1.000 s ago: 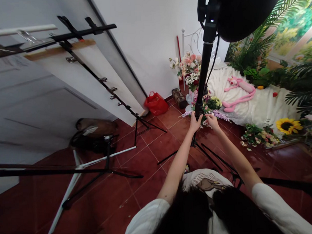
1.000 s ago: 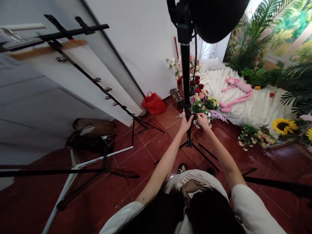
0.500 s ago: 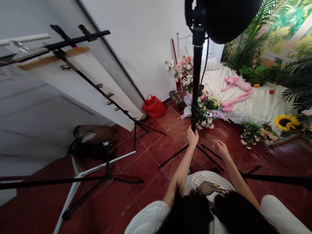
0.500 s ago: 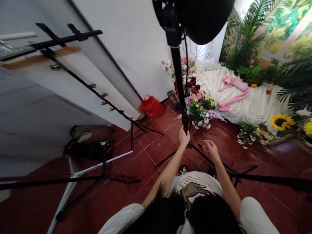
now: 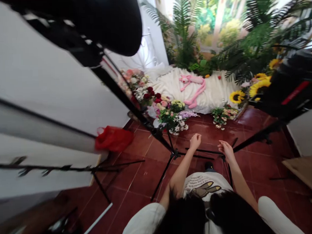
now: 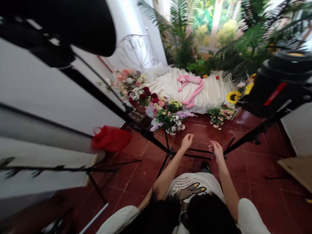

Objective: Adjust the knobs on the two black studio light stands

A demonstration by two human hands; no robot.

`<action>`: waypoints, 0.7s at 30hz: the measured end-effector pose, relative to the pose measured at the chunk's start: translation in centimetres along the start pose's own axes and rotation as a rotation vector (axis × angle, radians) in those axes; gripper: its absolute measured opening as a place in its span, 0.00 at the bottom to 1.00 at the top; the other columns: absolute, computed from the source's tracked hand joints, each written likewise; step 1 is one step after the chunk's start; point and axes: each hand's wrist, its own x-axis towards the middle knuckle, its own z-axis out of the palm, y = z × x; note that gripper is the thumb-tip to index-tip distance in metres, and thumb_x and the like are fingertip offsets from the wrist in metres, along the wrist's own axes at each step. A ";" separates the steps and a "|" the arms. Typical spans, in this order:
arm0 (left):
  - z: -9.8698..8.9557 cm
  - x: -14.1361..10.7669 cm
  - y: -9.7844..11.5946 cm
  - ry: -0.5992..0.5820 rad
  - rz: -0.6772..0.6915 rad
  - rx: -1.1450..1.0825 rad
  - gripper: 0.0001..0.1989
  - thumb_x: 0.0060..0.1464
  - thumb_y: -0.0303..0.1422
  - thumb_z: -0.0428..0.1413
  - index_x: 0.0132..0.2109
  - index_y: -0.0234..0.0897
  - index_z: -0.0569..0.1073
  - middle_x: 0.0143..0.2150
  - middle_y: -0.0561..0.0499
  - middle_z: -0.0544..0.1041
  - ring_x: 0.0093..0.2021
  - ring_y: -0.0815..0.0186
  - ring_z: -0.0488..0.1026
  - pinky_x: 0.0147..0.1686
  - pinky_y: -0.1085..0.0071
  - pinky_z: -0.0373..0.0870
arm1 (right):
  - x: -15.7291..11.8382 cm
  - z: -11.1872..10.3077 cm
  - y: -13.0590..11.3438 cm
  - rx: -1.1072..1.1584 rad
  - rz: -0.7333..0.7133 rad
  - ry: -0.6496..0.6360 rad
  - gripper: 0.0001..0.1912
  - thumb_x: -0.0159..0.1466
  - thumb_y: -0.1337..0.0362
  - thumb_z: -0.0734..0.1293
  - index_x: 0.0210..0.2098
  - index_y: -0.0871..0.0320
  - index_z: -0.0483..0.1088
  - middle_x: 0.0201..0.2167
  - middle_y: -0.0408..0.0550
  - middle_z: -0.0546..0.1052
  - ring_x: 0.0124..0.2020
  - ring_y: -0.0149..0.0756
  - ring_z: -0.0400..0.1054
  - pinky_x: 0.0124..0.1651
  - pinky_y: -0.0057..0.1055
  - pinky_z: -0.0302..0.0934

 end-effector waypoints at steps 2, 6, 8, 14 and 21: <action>1.6 1.5 2.9 -0.078 0.098 -0.004 0.08 0.59 0.38 0.53 0.38 0.39 0.73 0.40 0.47 0.79 0.44 0.61 0.75 0.51 0.61 0.69 | -0.7 -1.5 -0.3 0.037 -0.005 0.062 0.18 0.46 0.55 0.74 0.34 0.57 0.75 0.19 0.42 0.77 0.18 0.27 0.68 0.23 0.23 0.63; 5.8 3.5 8.8 -0.225 0.314 -0.074 0.10 0.62 0.37 0.50 0.41 0.38 0.73 0.41 0.47 0.78 0.43 0.63 0.74 0.50 0.63 0.69 | -2.0 -4.5 -0.6 0.128 -0.060 0.160 0.18 0.48 0.54 0.74 0.36 0.57 0.75 0.21 0.42 0.78 0.19 0.26 0.68 0.24 0.22 0.64; 8.4 3.7 11.6 -0.321 0.402 -0.128 0.11 0.63 0.39 0.49 0.42 0.38 0.72 0.41 0.47 0.78 0.43 0.64 0.74 0.50 0.64 0.68 | -2.6 -5.9 -0.8 0.167 -0.075 0.203 0.18 0.48 0.54 0.74 0.36 0.56 0.75 0.21 0.42 0.77 0.19 0.26 0.68 0.24 0.22 0.64; 15.6 2.0 19.0 -0.608 0.559 -0.388 0.17 0.64 0.46 0.47 0.48 0.38 0.70 0.49 0.44 0.76 0.51 0.64 0.73 0.55 0.65 0.67 | -3.9 -9.0 -3.0 0.250 -0.085 0.304 0.15 0.52 0.55 0.72 0.37 0.55 0.74 0.21 0.40 0.76 0.20 0.26 0.68 0.25 0.23 0.64; 22.2 -0.2 23.1 -0.746 0.449 -0.556 0.24 0.63 0.52 0.44 0.52 0.38 0.67 0.41 0.47 0.76 0.42 0.66 0.75 0.46 0.66 0.73 | -5.0 -11.2 -6.9 0.542 -0.052 0.243 0.07 0.58 0.59 0.68 0.35 0.54 0.74 0.21 0.39 0.73 0.21 0.26 0.66 0.28 0.24 0.65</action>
